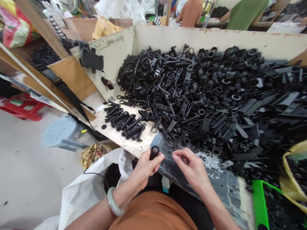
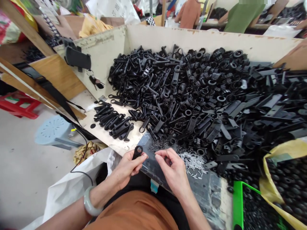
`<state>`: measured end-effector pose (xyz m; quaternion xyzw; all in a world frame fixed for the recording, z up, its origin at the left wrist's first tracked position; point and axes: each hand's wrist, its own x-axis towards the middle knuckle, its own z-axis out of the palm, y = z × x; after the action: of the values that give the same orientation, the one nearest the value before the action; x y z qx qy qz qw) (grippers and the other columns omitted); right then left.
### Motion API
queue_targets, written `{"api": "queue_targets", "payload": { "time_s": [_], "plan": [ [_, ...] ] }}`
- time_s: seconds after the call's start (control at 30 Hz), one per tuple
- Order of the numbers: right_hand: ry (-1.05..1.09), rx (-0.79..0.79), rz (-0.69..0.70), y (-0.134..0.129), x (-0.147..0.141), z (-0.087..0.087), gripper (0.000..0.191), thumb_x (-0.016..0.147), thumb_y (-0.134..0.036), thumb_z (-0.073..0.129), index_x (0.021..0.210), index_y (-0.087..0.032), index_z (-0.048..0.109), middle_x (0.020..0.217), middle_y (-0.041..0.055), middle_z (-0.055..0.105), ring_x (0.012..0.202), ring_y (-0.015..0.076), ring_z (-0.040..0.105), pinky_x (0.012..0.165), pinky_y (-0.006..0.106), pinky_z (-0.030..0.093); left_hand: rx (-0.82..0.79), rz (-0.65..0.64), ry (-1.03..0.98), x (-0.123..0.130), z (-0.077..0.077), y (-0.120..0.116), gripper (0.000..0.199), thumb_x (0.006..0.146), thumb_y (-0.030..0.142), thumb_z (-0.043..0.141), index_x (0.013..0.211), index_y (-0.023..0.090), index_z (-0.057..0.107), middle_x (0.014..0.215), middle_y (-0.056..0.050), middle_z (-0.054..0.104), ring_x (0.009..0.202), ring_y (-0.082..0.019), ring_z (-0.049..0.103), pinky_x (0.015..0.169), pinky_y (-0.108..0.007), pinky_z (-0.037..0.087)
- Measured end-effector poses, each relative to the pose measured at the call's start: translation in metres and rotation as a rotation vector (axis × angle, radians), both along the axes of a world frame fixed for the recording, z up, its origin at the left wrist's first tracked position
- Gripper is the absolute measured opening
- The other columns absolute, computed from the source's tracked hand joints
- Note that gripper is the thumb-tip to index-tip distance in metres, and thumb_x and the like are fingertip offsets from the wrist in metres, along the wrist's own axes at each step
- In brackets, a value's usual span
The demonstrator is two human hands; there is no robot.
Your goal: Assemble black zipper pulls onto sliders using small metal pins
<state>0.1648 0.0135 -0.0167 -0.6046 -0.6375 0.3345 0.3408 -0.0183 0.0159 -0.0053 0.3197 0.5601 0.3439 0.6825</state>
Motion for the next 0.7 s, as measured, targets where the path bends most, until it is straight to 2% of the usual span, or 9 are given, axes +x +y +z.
{"api": "queue_targets", "payload": {
  "time_s": [0.07,0.17,0.5,0.7],
  "plan": [
    [0.141,0.031,-0.009,-0.003,0.0,0.007,0.026,0.093,-0.044,0.064,0.088,-0.022,0.077,0.072,0.0009,0.061,0.057,0.0141,0.051,0.053,0.026,0.042,-0.026,-0.002,-0.064,0.001,0.001,-0.001,0.044,0.074,0.054,0.078,0.084,0.018,0.056,0.05,0.011,0.04,0.043,-0.004,0.027,0.04,-0.018,0.014],
    [0.236,0.075,-0.012,-0.008,-0.003,0.013,0.023,0.092,-0.042,0.068,0.089,-0.022,0.079,0.072,0.0006,0.06,0.057,0.0131,0.05,0.053,0.025,0.042,-0.06,0.0,-0.14,0.003,0.004,-0.003,0.046,0.073,0.054,0.081,0.084,0.018,0.054,0.051,0.011,0.039,0.043,-0.004,0.026,0.041,-0.018,0.013],
    [0.294,0.124,-0.013,-0.014,-0.006,0.01,0.011,0.091,-0.03,0.071,0.089,-0.024,0.08,0.073,-0.0009,0.063,0.056,0.011,0.05,0.051,0.022,0.041,-0.095,0.018,-0.225,0.011,0.007,-0.009,0.046,0.074,0.051,0.083,0.089,0.017,0.056,0.057,0.011,0.043,0.046,-0.003,0.029,0.042,-0.016,0.019],
    [0.328,0.079,0.002,-0.017,-0.001,0.005,0.014,0.091,-0.034,0.071,0.091,-0.023,0.08,0.073,-0.0004,0.063,0.058,0.0114,0.051,0.053,0.023,0.042,-0.044,-0.044,-0.242,0.012,0.009,-0.007,0.038,0.075,0.045,0.083,0.086,0.015,0.061,0.054,0.01,0.045,0.044,-0.003,0.031,0.041,-0.018,0.016]
  ]
}}
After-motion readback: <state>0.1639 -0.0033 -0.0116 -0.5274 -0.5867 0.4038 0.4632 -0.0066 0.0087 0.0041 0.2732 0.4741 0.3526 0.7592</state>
